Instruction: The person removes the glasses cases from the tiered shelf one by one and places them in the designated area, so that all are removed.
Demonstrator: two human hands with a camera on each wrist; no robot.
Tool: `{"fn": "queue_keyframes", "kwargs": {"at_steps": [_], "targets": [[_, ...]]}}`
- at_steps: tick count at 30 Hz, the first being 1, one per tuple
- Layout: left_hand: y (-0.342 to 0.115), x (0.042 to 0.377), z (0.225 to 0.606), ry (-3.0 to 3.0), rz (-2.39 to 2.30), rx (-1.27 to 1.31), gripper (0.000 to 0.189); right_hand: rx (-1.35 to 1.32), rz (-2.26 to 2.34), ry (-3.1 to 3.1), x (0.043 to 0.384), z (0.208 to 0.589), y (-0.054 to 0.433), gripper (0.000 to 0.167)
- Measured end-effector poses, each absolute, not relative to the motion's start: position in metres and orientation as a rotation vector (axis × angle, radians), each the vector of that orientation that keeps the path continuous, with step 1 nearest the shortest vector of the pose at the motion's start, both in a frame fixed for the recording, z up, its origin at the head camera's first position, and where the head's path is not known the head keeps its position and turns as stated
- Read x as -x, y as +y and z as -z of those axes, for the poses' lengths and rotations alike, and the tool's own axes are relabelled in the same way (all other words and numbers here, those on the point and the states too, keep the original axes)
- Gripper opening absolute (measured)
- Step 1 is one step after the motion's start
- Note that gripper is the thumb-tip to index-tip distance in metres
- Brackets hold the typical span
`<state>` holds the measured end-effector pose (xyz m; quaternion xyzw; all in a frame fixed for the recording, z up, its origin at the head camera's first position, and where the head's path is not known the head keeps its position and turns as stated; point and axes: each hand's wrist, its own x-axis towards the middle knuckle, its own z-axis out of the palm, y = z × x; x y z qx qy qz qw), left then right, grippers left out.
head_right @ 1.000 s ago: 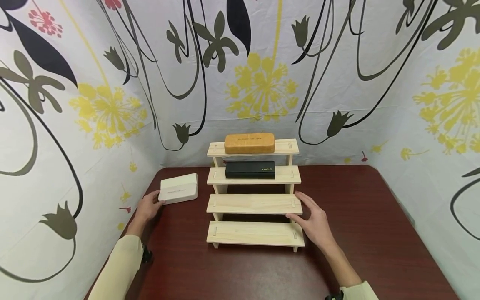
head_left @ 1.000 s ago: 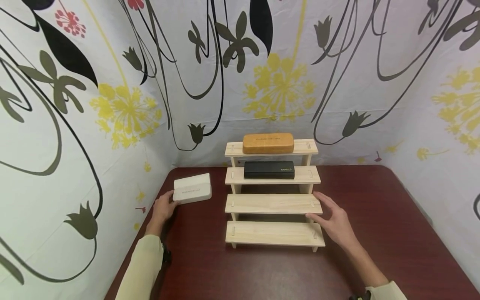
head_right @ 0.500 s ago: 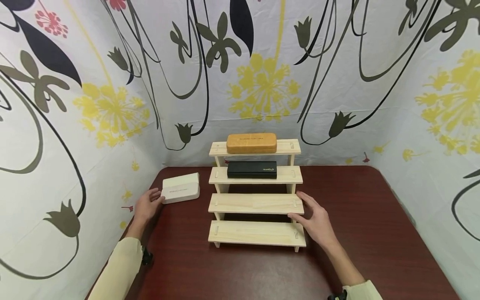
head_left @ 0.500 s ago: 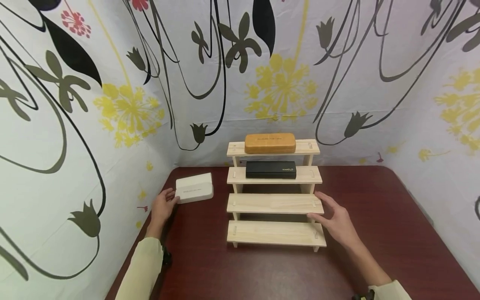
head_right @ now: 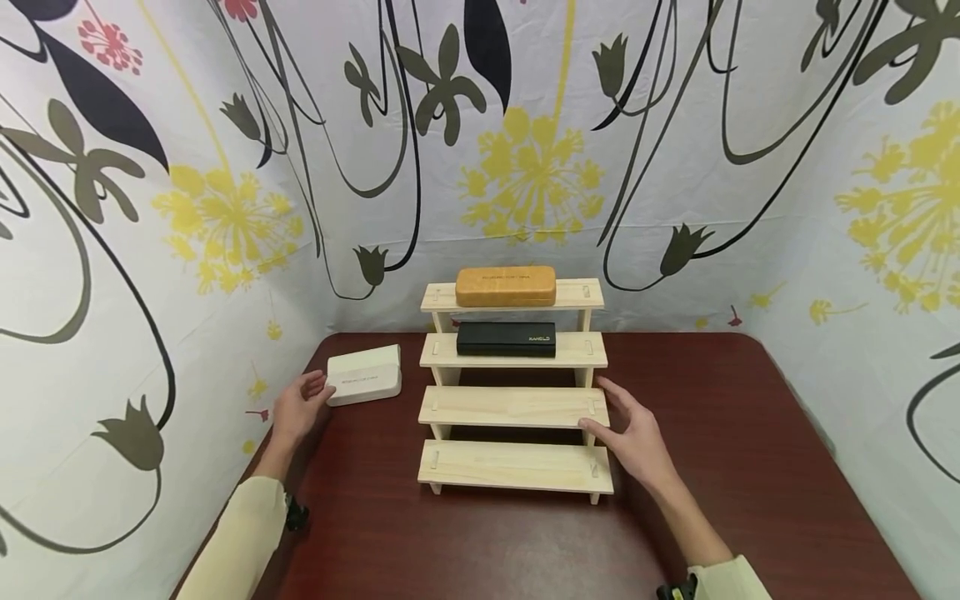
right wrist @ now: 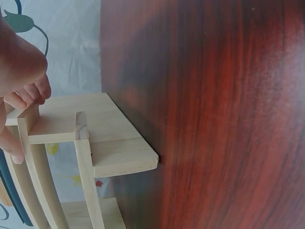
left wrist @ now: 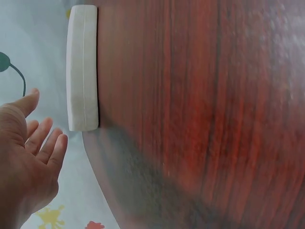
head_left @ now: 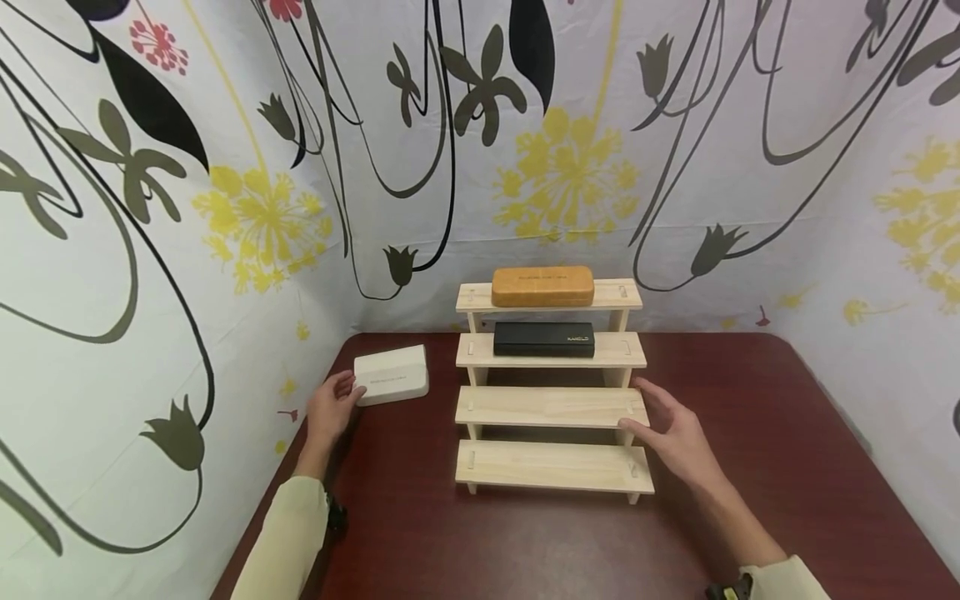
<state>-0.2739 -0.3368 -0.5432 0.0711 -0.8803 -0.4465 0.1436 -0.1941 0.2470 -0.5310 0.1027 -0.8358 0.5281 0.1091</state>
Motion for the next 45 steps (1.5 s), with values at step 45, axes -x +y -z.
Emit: {"fn": "queue_keyframes", "kwargs": {"at_steps": [45], "targets": [[-0.231, 0.276, 0.485, -2.341, 1.442, 0.169, 0.083, -0.223, -1.674, -2.309, 0.218, 0.501, 0.236, 0.093]]}}
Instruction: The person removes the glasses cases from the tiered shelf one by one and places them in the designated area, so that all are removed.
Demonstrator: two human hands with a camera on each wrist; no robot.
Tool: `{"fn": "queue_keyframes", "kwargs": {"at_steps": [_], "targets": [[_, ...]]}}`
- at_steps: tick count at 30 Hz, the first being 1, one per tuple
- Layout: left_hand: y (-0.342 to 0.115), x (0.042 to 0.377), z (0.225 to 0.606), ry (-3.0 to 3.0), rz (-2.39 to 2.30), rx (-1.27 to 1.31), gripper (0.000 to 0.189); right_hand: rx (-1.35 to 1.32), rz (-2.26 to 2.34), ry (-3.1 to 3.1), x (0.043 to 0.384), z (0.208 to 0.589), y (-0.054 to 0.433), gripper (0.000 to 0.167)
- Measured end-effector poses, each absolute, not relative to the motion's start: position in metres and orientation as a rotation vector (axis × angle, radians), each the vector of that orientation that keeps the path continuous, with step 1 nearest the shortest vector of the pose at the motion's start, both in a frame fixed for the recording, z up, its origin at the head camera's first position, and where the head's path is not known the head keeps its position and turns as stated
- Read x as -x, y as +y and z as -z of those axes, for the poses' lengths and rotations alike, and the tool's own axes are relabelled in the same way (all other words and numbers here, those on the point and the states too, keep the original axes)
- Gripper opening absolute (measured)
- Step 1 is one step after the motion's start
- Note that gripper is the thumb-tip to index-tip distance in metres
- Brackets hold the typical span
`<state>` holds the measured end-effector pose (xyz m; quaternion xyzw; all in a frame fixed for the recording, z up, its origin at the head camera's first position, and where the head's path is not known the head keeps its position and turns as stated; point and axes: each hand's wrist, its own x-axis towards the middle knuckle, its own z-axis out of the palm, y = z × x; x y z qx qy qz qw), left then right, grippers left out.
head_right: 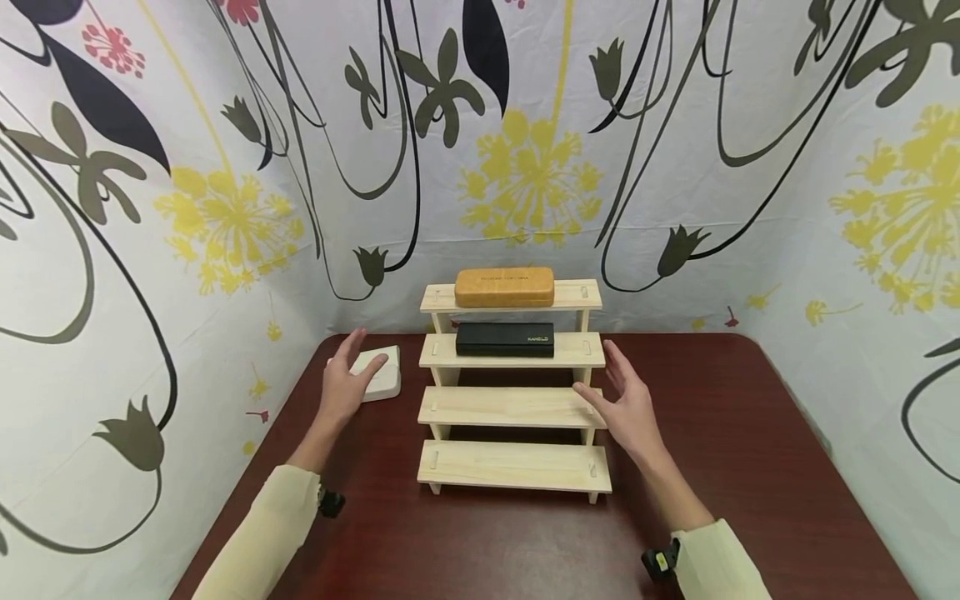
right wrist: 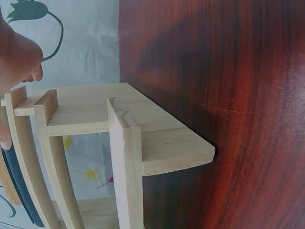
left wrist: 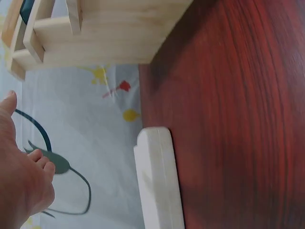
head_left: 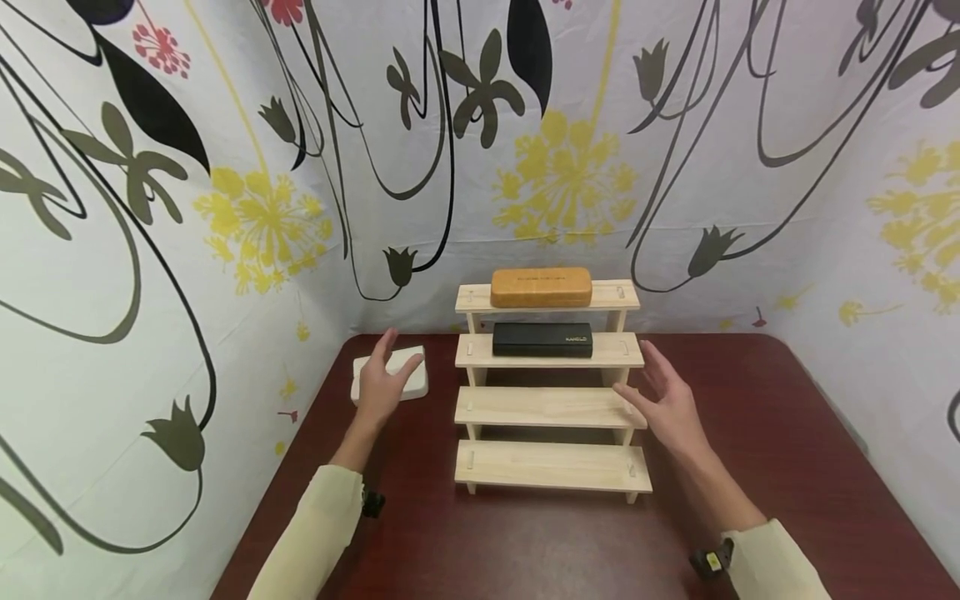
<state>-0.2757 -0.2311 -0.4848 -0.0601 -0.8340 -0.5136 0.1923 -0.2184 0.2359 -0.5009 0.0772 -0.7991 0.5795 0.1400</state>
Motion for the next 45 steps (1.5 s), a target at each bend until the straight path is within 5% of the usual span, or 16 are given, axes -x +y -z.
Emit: {"fn": "queue_keyframes", "kwargs": {"at_steps": [45], "targets": [[-0.121, 0.265, 0.461, -2.283, 1.441, 0.481, 0.08, -0.197, -1.561, -2.319, 0.242, 0.494, 0.222, 0.09]]}}
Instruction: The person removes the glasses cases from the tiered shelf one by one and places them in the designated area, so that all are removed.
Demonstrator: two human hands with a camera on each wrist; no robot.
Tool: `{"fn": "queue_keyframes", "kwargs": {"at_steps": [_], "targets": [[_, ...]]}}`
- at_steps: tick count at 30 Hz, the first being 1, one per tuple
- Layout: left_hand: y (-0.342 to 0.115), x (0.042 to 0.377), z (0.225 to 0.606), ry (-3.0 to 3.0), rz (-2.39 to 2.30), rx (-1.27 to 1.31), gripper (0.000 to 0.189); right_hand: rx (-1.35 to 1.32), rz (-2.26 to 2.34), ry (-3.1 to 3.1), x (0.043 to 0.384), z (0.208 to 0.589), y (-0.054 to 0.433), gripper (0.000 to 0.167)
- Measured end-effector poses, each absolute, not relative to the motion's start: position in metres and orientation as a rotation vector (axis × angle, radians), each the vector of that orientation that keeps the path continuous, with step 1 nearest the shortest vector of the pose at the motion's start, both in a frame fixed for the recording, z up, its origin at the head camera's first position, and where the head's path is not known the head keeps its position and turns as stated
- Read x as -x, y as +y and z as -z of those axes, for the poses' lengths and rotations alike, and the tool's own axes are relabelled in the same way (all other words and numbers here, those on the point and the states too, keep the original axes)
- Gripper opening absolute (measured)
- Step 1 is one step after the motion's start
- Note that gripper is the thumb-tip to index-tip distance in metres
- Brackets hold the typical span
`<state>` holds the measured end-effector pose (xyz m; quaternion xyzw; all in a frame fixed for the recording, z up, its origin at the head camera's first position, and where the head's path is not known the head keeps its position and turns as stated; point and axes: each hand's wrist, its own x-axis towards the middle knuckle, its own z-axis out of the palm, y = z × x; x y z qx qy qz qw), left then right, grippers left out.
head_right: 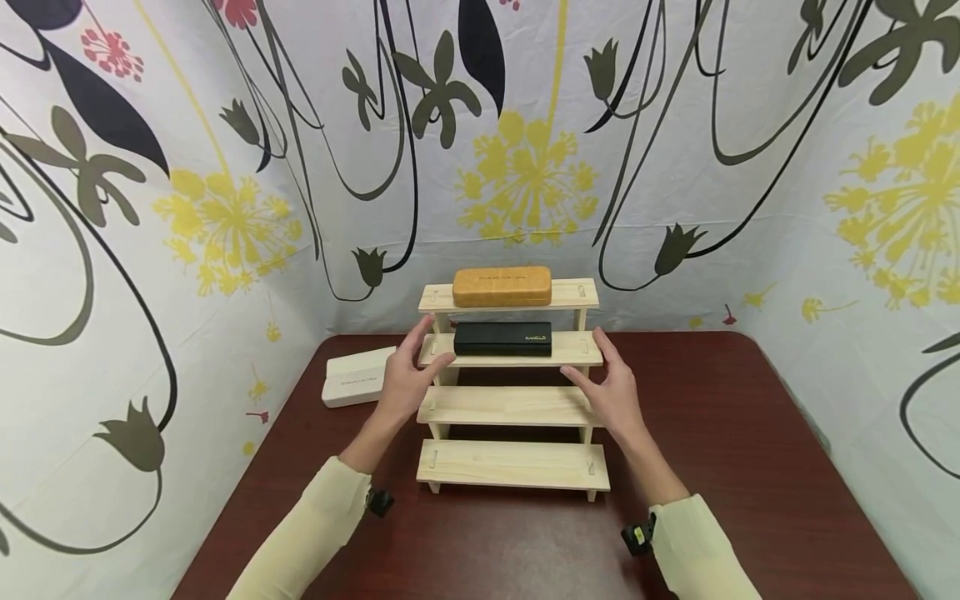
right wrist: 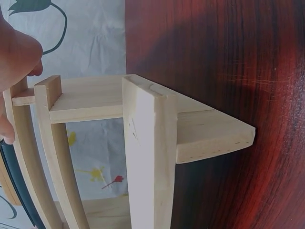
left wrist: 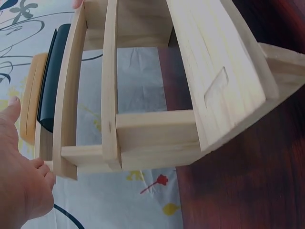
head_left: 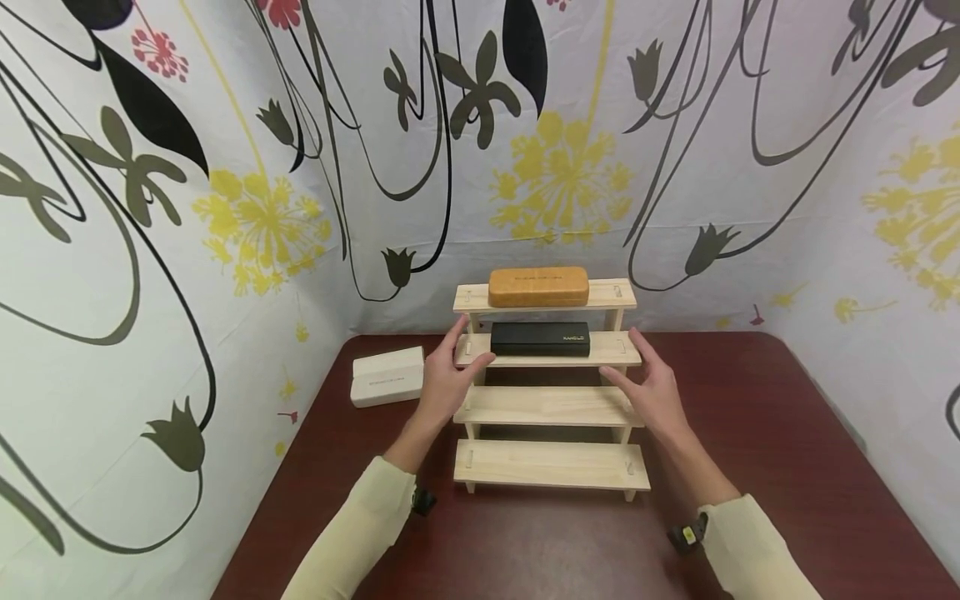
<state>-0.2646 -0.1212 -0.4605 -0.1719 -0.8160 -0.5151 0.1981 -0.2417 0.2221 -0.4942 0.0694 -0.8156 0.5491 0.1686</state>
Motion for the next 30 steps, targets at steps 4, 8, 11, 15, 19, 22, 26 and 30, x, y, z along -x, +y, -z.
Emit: {"fn": "queue_keyframes", "kwargs": {"at_steps": [4, 8, 11, 15, 19, 22, 26, 30], "targets": [[-0.114, 0.265, 0.46, -2.313, 1.415, 0.494, 0.081, -0.182, -1.552, -2.327, 0.243, 0.494, 0.222, 0.09], [-0.109, 0.266, 0.459, -2.342, 1.371, 0.499, 0.081, -0.165, -1.556, -2.332, 0.245, 0.494, 0.222, 0.09], [-0.106, 0.268, 0.458, -2.363, 1.362, 0.487, 0.082, -0.157, -1.552, -2.332, 0.245, 0.493, 0.221, 0.089], [-0.104, 0.269, 0.456, -2.418, 1.371, 0.463, 0.085, -0.148, -1.544, -2.334, 0.245, 0.492, 0.221, 0.088], [-0.102, 0.27, 0.453, -2.474, 1.366, 0.448, 0.085, -0.148, -1.543, -2.335, 0.246, 0.492, 0.221, 0.088], [-0.1, 0.271, 0.451, -2.499, 1.357, 0.457, 0.085, -0.143, -1.528, -2.336, 0.247, 0.493, 0.222, 0.088], [-0.097, 0.273, 0.448, -2.531, 1.334, 0.475, 0.084, -0.154, -1.515, -2.342, 0.249, 0.493, 0.224, 0.089], [-0.095, 0.275, 0.447, -2.557, 1.323, 0.478, 0.083, -0.188, -1.54, -2.346, 0.25, 0.493, 0.225, 0.091]]}}
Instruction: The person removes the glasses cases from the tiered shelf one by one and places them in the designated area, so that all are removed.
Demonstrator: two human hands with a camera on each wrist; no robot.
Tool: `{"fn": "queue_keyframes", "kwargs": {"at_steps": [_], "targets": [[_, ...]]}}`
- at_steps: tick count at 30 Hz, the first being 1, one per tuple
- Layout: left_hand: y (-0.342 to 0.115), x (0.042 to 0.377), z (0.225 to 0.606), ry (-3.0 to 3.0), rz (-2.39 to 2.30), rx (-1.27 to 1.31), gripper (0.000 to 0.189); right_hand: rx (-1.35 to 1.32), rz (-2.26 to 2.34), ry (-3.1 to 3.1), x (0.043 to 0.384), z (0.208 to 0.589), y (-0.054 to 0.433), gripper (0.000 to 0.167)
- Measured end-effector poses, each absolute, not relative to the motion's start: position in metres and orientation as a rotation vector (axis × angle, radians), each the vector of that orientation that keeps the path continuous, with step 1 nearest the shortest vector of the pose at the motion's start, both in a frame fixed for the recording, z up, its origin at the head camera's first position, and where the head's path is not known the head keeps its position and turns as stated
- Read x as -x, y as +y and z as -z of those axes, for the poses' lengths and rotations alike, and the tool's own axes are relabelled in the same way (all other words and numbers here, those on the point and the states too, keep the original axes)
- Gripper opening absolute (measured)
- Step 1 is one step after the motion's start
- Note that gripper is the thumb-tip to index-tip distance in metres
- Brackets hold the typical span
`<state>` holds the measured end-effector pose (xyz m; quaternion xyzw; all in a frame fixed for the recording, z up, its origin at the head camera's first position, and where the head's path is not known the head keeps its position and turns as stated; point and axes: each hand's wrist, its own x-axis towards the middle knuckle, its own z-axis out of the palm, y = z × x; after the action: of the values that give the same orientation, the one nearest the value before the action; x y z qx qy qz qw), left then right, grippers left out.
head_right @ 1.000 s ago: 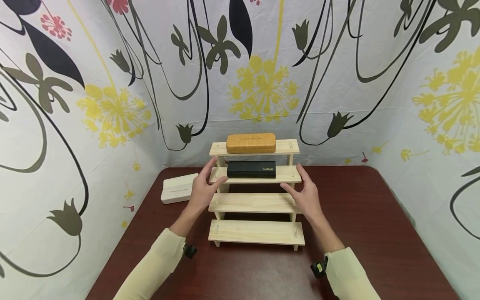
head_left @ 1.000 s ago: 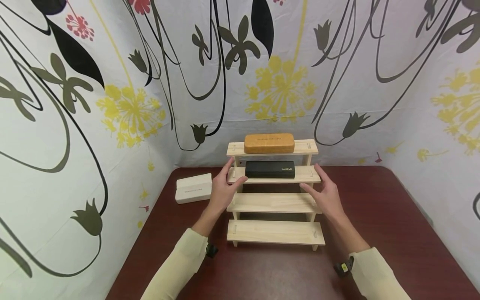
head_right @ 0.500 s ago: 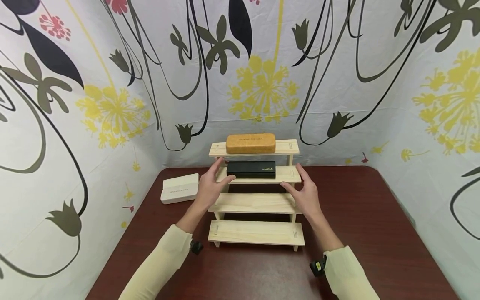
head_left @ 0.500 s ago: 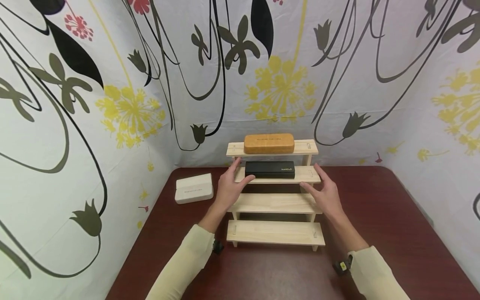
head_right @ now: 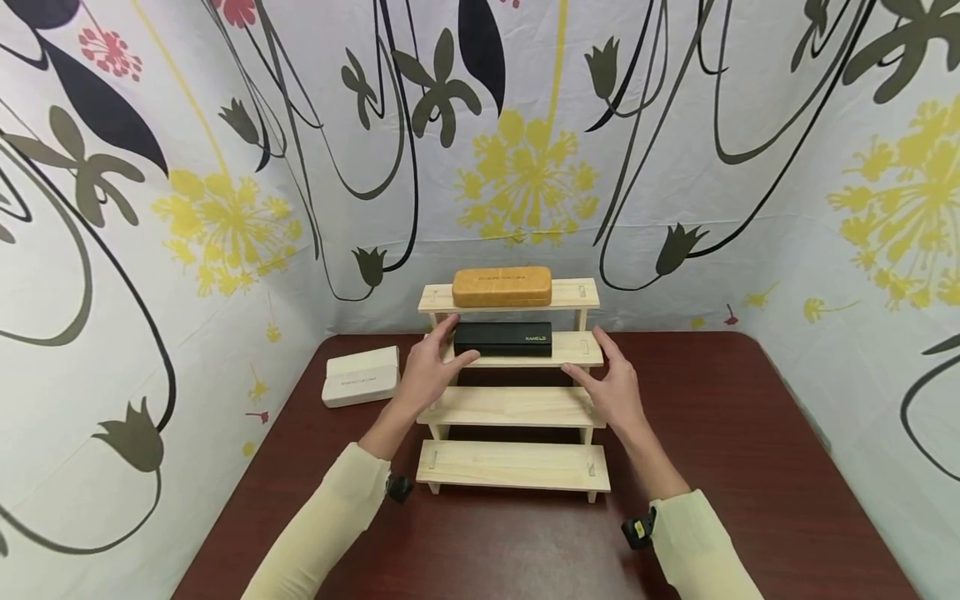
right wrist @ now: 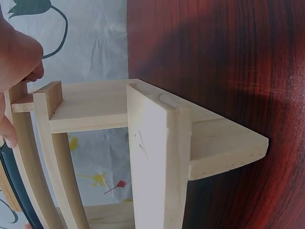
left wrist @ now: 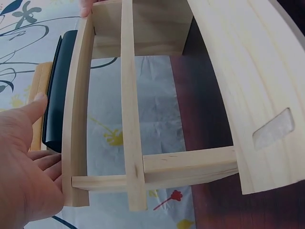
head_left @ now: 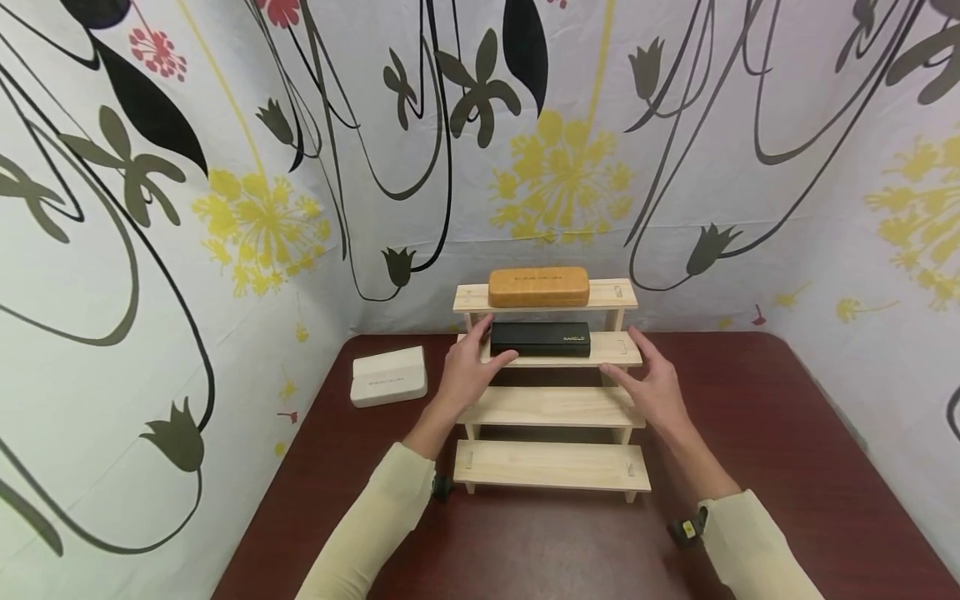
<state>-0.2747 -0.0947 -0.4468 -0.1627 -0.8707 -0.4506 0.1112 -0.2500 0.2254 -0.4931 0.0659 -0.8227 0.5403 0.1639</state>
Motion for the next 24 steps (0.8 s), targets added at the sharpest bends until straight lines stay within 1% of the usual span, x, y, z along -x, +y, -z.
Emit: {"fn": "queue_keyframes", "kwargs": {"at_steps": [9, 18, 24], "targets": [[-0.0931, 0.2767, 0.4431, -2.653, 1.248, 0.486, 0.083, -0.19, -1.509, -2.363, 0.2509, 0.4934, 0.2267, 0.091], [-0.093, 0.2789, 0.4403, -2.702, 1.207, 0.495, 0.075, -0.154, -1.429, -2.375, 0.2506, 0.4919, 0.2272, 0.088], [-0.0954, 0.2773, 0.4388, -2.692, 1.133, 0.535, 0.074, -0.173, -1.449, -2.365, 0.2514, 0.4916, 0.2271, 0.089]]}}
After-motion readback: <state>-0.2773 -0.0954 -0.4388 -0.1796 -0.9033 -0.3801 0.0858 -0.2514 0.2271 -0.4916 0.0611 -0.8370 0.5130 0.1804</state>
